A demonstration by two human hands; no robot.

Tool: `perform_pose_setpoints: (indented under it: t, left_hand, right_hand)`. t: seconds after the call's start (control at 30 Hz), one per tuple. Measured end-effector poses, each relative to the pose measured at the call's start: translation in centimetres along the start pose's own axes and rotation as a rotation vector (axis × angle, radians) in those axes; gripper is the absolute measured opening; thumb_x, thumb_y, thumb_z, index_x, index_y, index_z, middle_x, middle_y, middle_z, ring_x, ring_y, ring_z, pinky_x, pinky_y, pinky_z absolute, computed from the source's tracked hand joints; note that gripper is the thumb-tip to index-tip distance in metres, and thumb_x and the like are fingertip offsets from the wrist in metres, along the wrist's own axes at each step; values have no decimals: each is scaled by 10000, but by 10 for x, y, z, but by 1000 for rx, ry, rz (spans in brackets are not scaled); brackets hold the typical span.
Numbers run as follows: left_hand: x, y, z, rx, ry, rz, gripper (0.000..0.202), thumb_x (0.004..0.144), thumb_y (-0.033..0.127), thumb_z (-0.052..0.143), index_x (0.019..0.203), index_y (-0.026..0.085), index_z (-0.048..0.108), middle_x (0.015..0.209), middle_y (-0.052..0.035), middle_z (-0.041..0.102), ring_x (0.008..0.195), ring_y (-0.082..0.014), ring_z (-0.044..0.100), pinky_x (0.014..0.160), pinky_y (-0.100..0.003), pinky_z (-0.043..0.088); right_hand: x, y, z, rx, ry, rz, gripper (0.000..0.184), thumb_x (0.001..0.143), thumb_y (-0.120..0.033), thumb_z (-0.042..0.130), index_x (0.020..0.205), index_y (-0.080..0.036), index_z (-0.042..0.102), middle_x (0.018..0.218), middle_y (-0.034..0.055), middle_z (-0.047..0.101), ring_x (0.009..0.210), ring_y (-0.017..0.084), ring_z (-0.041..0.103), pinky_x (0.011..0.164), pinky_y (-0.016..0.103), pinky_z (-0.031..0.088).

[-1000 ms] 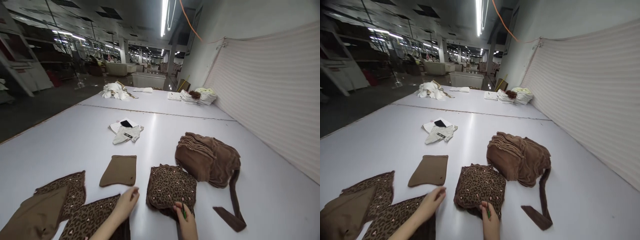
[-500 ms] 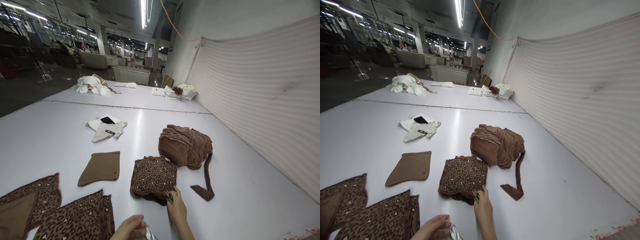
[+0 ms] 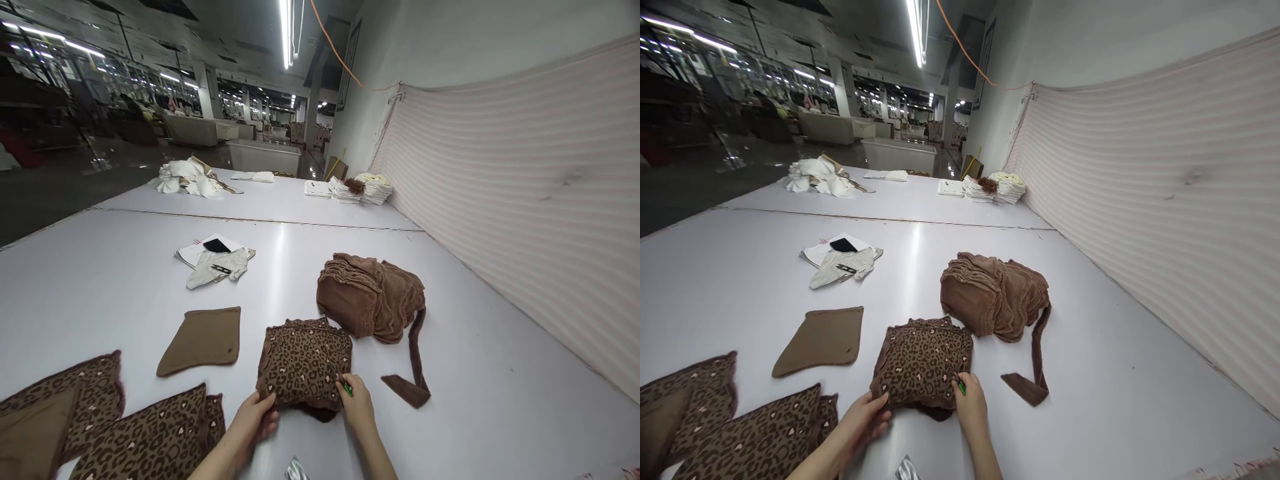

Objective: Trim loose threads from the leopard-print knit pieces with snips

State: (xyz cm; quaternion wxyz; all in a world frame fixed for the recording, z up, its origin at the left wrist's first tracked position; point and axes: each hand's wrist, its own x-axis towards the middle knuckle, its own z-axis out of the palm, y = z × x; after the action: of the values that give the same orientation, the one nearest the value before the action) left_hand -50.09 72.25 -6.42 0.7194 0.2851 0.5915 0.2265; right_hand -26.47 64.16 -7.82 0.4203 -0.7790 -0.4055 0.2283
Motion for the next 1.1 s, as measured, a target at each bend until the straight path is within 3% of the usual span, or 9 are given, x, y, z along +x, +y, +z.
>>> perform_pose_setpoints:
  t: [0.07,0.17,0.23,0.3,0.4,0.53,0.7,1.03,1.1]
  left_hand:
    - [-7,-8,-14,164,75,100,292,650,362,709,774,192,507,693,4,559,602,-163,572,608,-333,514]
    - [-21,-10,-21,451,255,515,308,633,417,684,799,207,532,830,-45,566,820,-248,573,830,-441,475]
    - [-30,-3,-8,601,184,810,231,744,390,592,902,223,580,970,-77,576,991,-261,535,948,-431,407]
    - [-34,3,17,736,-48,943,178,829,312,494,944,241,612,1037,-78,589,1040,-238,519,964,-401,389]
    - [-28,4,60,917,-257,941,219,805,208,514,988,234,633,1078,-69,602,1035,-229,513,934,-392,392]
    - [-10,-4,91,1132,-184,966,258,745,120,534,971,212,620,1094,-58,591,1040,-239,485,904,-402,364]
    - [-11,-1,86,1182,-158,1003,143,756,82,498,808,199,560,934,-20,603,931,-202,497,852,-363,346]
    - [-20,17,75,1087,-278,1053,235,865,176,422,970,239,622,946,-47,642,919,-212,540,883,-403,355]
    - [-21,19,74,1115,-288,1081,240,864,174,430,951,247,641,922,-42,637,904,-208,541,882,-405,356]
  right_hand:
    - [-7,-2,-5,22,-16,-11,202,766,-375,502,753,-222,634,833,66,635,856,241,599,800,339,455]
    - [-19,-2,-7,68,-51,-8,216,779,-377,488,804,-214,627,869,59,659,885,224,607,815,312,459]
    - [-25,-2,-5,104,-63,-5,235,790,-385,481,839,-206,625,883,56,673,896,219,612,822,305,462]
    - [-28,-4,-4,159,-56,-8,244,794,-399,495,847,-199,625,878,53,674,891,218,610,826,304,461]
    - [-29,-9,-2,274,-46,2,241,785,-417,532,825,-196,621,828,35,660,848,211,606,802,295,465]
    - [-31,-15,0,358,-31,48,253,786,-440,537,813,-198,605,793,22,642,801,200,599,762,283,470]
    - [-32,-13,4,287,26,59,218,805,-405,511,856,-202,569,834,27,627,835,198,596,793,298,461]
    - [-44,-42,-19,60,-29,-26,364,729,-221,598,1091,-248,613,1082,62,580,1032,214,563,925,310,436]
    - [-46,-48,-17,14,-38,-22,278,721,-185,579,985,-240,646,1059,63,570,1000,213,569,911,314,441]
